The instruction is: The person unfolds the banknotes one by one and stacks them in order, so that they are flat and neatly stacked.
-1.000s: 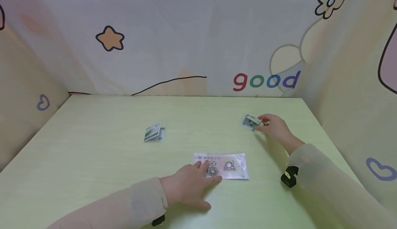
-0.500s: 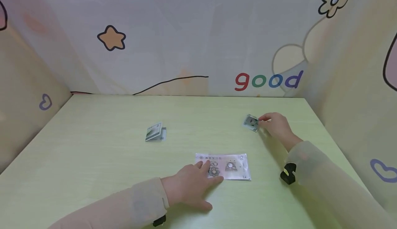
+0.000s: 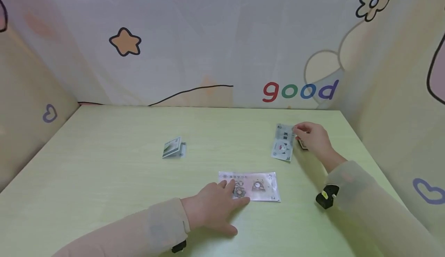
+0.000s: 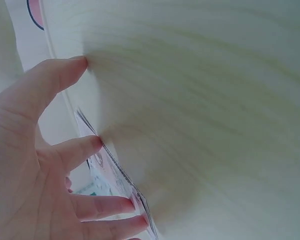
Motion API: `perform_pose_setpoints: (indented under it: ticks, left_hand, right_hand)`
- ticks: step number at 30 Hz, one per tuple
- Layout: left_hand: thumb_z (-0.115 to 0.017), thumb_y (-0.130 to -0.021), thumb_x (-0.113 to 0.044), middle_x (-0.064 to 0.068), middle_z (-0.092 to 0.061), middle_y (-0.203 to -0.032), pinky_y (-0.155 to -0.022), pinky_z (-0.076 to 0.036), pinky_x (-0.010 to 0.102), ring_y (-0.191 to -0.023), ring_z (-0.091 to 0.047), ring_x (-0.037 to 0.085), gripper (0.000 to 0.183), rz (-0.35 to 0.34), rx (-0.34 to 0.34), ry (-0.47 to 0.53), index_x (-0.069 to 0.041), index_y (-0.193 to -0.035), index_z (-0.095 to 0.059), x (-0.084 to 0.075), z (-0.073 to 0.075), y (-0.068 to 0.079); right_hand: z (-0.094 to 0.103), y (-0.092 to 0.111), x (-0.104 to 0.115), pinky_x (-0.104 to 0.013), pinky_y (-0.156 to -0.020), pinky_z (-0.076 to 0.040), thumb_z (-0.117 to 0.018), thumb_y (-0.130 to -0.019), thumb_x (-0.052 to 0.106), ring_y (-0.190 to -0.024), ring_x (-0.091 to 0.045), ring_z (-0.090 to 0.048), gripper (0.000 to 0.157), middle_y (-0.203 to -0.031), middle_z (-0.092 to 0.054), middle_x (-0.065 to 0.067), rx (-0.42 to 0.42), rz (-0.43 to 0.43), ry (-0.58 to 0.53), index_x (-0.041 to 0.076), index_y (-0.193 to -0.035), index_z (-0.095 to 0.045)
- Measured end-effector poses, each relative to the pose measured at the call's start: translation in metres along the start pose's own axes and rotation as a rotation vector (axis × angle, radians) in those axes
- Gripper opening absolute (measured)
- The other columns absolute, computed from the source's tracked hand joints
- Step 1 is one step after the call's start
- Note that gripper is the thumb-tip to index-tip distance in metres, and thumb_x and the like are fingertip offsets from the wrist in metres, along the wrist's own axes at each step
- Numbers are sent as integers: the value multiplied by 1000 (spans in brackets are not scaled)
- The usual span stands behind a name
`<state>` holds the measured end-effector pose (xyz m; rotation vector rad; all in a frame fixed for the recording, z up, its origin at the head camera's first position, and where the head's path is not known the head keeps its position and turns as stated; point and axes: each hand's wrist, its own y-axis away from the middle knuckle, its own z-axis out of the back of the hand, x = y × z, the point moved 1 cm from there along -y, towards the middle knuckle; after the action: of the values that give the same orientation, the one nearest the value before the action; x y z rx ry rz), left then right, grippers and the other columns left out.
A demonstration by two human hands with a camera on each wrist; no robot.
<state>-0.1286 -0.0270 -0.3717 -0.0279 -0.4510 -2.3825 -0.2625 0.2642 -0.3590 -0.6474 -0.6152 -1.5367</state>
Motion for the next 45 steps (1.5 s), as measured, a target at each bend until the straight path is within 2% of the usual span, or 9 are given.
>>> perform_pose_setpoints:
  ticks: [3, 10, 17, 28, 32, 37, 40, 42, 45]
  left_hand:
    - [-52, -76, -72, 16, -41, -140, -83, -48, 38, -122, -47, 32, 76, -2, -3, -11, -39, -143, -35, -1, 0, -1]
    - [-53, -76, -71, 15, -40, -141, -82, -48, 37, -121, -47, 31, 75, 10, 10, -8, -40, -142, -35, -2, 2, -2]
    - [-55, -74, -72, 14, -40, -141, -87, -46, 40, -121, -46, 33, 76, 21, 27, 3, -42, -141, -36, -3, 3, -4]
    - [-58, -74, -69, 14, -39, -142, -89, -46, 43, -122, -45, 35, 76, 12, -8, 18, -38, -141, -38, -2, 5, -3]
    - [-56, -80, -65, 11, -37, -143, -96, -41, 46, -128, -39, 32, 73, -3, -77, 78, -32, -142, -38, 5, 7, -4]
    - [-54, -90, -50, 7, -49, -134, -93, -45, 36, -121, -49, 22, 54, 45, -319, 275, -19, -134, -52, 22, 17, -10]
    - [-57, -92, -37, 3, -58, -124, -88, -48, 31, -109, -57, 16, 40, 98, -457, 530, -14, -124, -60, 32, 23, -12]
    - [-58, -93, -30, 1, -61, -119, -86, -48, 30, -104, -59, 13, 34, 129, -504, 739, -11, -121, -62, 37, 25, -14]
    - [-59, -93, -22, 2, -64, -116, -83, -49, 29, -98, -61, 14, 31, 169, -515, 1012, -9, -121, -62, 43, 24, -19]
  right_hand:
    - [3, 3, -1, -25, -71, -50, -51, -97, 26, -94, -33, -60, 36, -110, -61, -21, -3, 13, -64, -3, -118, -56]
    - [7, 9, 1, -29, -77, -51, -52, -96, 33, -98, -32, -60, 43, -112, -60, -19, -5, -9, -139, 1, -125, -52]
    - [5, 21, 7, -32, -79, -51, -55, -93, 37, -101, -32, -58, 46, -110, -63, -15, 50, -53, -207, 7, -128, -49]
    - [-10, 32, 21, -28, -76, -52, -54, -95, 26, -92, -27, -63, 34, -103, -66, -17, 83, 91, -176, 3, -120, -53]
    - [-14, 38, 27, -33, -78, -52, -55, -95, 24, -90, -26, -63, 33, -101, -66, -16, 116, 103, -172, 3, -121, -53]
    - [-21, 43, 33, -37, -78, -52, -59, -93, 24, -88, -28, -64, 33, -97, -68, -12, 146, 118, -148, 5, -120, -54]
    - [-26, 46, 37, -36, -76, -53, -60, -92, 22, -86, -29, -64, 32, -93, -69, -11, 175, 148, -143, 4, -118, -55]
    - [-30, 49, 40, -34, -75, -52, -61, -91, 21, -85, -29, -64, 32, -92, -69, -10, 202, 166, -146, 4, -118, -55]
    - [-36, 54, 45, -34, -76, -51, -62, -91, 20, -83, -27, -64, 33, -90, -69, -8, 251, 177, -149, 3, -118, -54]
